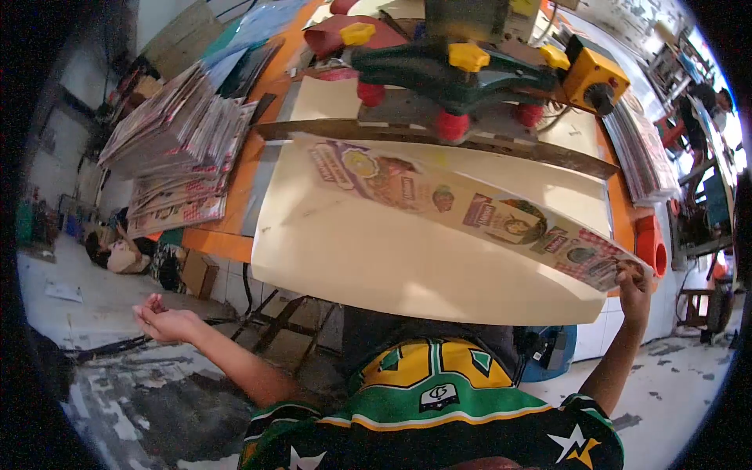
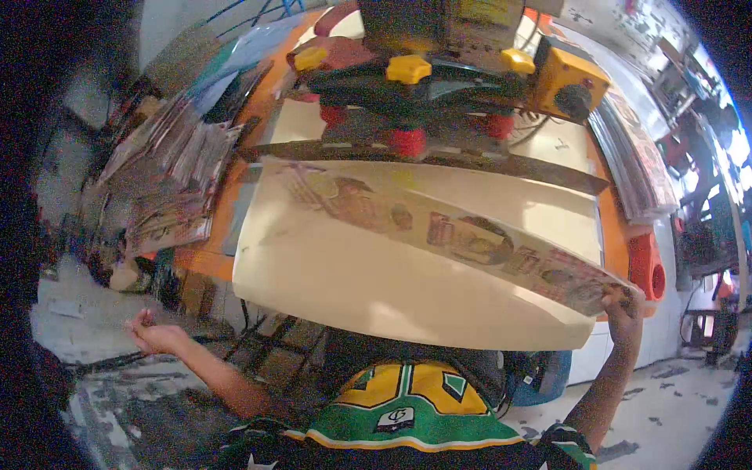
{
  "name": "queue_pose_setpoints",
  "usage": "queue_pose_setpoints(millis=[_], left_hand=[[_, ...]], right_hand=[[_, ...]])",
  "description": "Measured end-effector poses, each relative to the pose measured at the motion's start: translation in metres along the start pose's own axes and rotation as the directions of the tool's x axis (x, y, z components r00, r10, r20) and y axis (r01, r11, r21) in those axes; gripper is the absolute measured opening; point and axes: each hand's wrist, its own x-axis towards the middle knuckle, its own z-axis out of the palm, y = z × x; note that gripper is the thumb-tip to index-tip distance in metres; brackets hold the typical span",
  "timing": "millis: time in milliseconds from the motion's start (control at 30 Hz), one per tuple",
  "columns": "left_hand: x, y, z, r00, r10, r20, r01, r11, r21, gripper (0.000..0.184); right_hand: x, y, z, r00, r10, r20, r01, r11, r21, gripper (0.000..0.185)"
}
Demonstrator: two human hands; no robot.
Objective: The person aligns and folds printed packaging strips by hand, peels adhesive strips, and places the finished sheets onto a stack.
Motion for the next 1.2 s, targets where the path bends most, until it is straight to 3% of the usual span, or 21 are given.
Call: queue_pose_setpoints(millis=[67,133,200,267,367,400,433,567,667,733,800,833,900,933,1000,1033,1100,1133,1167,1200], left_hand=[[0.002,-0.006,-0.011,1.000,0.021,0.010,-0.022,0.999,0.045,0.035],[-0.004,-0.001,-0.013,0.984,-0.069,0.164,0.058,0.996,0.069,0.037],[-0.010,-0.003,-0.010,0.988,-0.094,0.123,0.087,0.994,0.062,0.039],[-0.012,-0.012,-0.013,0.958,-0.195,0.210,0.154,0.968,0.200,0.040],[-0.016,-0.025,-0.013,0.951,-0.203,0.235,0.145,0.959,0.242,0.039],[-0.020,-0.027,-0.010,0.951,-0.212,0.227,0.152,0.955,0.257,0.038],[-0.022,-0.030,-0.008,0.949,-0.197,0.245,0.140,0.963,0.231,0.035],[-0.037,-0.029,0.004,0.955,-0.201,0.218,0.160,0.968,0.194,0.031],[-0.047,-0.027,0.009,0.925,-0.191,0.330,0.156,0.979,0.131,0.028],[-0.056,-0.025,0.012,0.900,-0.191,0.393,0.159,0.981,0.112,0.029],[-0.073,-0.013,0.014,0.714,-0.355,0.604,0.311,0.933,0.181,0.034],[-0.077,-0.011,0.012,0.722,-0.351,0.597,0.308,0.935,0.178,0.034],[-0.083,-0.007,0.006,0.383,-0.290,0.877,0.267,0.944,0.196,0.040],[-0.085,-0.004,0.004,0.393,-0.290,0.873,0.264,0.945,0.195,0.040],[-0.088,0.006,0.003,0.008,-0.263,0.965,0.189,0.948,0.256,0.040],[-0.090,0.016,0.005,0.017,-0.266,0.964,0.187,0.948,0.258,0.040],[-0.095,0.038,0.011,-0.415,-0.336,0.846,0.252,0.851,0.461,0.036],[-0.100,0.044,0.012,-0.411,-0.337,0.847,0.250,0.852,0.460,0.036],[-0.105,0.049,0.012,-0.515,-0.334,0.790,0.237,0.830,0.505,0.036],[-0.107,0.051,0.012,-0.611,-0.325,0.722,0.218,0.808,0.548,0.037]], right_hand=[[0.004,0.012,-0.002,1.000,-0.031,-0.002,0.031,0.999,-0.014,0.046],[0.008,0.006,0.004,0.998,0.057,0.030,-0.062,0.981,0.181,0.042],[0.009,-0.004,0.009,0.998,0.063,0.025,-0.066,0.984,0.165,0.040],[0.007,-0.004,0.008,0.997,0.074,0.015,-0.076,0.987,0.142,0.039],[0.008,0.003,0.004,0.998,0.061,0.014,-0.062,0.993,0.105,0.036],[0.008,0.001,0.006,0.997,0.074,0.019,-0.076,0.989,0.127,0.044],[0.008,0.001,0.008,0.996,0.088,0.025,-0.091,0.985,0.149,0.053],[0.006,0.012,0.003,0.999,0.026,0.043,-0.031,0.989,0.143,0.050],[0.001,0.001,0.011,0.998,0.055,-0.041,-0.039,0.949,0.312,0.036],[0.000,-0.006,0.017,0.983,0.114,-0.143,-0.040,0.898,0.437,0.036],[0.002,-0.001,0.018,0.974,0.108,-0.198,0.008,0.860,0.511,0.035],[0.004,-0.007,0.020,0.982,0.038,-0.188,0.066,0.854,0.516,0.035],[0.004,0.017,0.022,0.966,0.065,-0.250,0.071,0.863,0.500,0.035],[0.004,0.029,0.022,0.956,0.079,-0.281,0.073,0.868,0.491,0.035],[0.009,0.063,0.018,0.985,0.001,-0.174,0.096,0.832,0.547,0.035],[0.010,0.036,0.032,0.985,0.095,-0.147,-0.005,0.854,0.520,0.032],[0.014,0.039,0.055,0.987,0.120,-0.111,-0.034,0.815,0.579,0.028],[0.018,0.024,0.072,0.990,0.109,-0.092,-0.025,0.767,0.642,0.022],[0.021,0.009,0.089,0.993,0.098,-0.072,-0.019,0.713,0.701,0.017],[0.020,-0.032,0.113,0.995,0.067,-0.068,-0.005,0.751,0.661,0.013]])
